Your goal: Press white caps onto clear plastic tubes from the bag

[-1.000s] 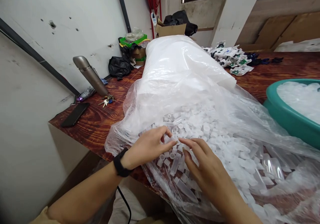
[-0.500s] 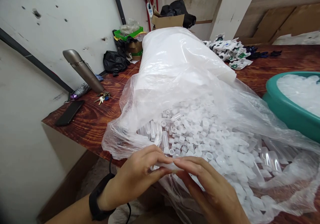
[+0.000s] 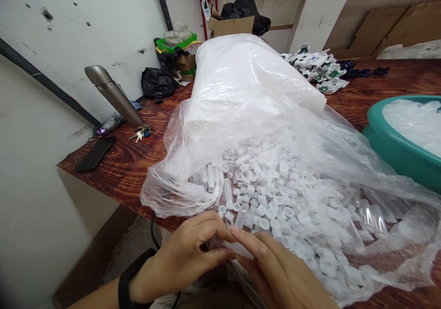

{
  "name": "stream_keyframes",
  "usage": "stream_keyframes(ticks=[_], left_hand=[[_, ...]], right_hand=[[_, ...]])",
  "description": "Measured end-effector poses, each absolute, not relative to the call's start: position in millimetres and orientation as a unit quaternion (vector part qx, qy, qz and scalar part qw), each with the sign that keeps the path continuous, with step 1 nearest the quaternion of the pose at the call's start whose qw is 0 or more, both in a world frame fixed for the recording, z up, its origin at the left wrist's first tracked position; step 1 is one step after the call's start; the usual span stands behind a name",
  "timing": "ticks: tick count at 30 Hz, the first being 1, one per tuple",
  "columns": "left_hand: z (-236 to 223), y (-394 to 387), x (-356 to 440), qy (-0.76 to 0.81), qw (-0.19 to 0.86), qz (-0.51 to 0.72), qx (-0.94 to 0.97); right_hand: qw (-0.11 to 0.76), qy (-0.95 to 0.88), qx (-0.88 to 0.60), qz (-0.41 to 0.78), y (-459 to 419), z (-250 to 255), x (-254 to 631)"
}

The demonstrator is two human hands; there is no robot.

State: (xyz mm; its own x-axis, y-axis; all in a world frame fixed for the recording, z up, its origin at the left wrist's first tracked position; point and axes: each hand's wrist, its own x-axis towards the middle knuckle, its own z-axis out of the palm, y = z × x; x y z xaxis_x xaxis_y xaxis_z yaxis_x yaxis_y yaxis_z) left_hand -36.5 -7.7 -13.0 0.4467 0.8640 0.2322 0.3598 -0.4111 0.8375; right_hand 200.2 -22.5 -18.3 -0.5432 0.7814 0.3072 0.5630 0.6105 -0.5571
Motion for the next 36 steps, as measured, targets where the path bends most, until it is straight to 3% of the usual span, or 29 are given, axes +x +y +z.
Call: stream_keyframes(ticks=[11,17,20,23,27,30,36], left_hand=[[-13,-12,-39,0.377,0.344,0.346,0.787],[-12,-10,-40,0.347,0.237,0.348,0.838],[-2,2,-43,0.349,0.231,0.303,0.857],[8,28,-49,0.386,0.222,0.225,0.867],[11,70,-52,0.367,0.149,0.094,0.913],[7,90,-46,0.341,0.101,0.017,0.935],[2,98,-36,0.357,0.094,0.015,0.929]], right_hand=[[0.284,-0.828,-0.422,0.234,-30,-22,197],[0.281,-0.814,-0.443,0.250,-35,-28,188],[0.273,-0.807,-0.468,0.237,-27,-23,196],[0.277,-0.826,-0.465,0.157,-8,-16,222],[0.220,-0.922,-0.319,0.006,16,-9,258],[0.182,-0.918,-0.352,0.002,27,-15,260],[0.195,-0.891,-0.409,-0.032,42,-43,243]])
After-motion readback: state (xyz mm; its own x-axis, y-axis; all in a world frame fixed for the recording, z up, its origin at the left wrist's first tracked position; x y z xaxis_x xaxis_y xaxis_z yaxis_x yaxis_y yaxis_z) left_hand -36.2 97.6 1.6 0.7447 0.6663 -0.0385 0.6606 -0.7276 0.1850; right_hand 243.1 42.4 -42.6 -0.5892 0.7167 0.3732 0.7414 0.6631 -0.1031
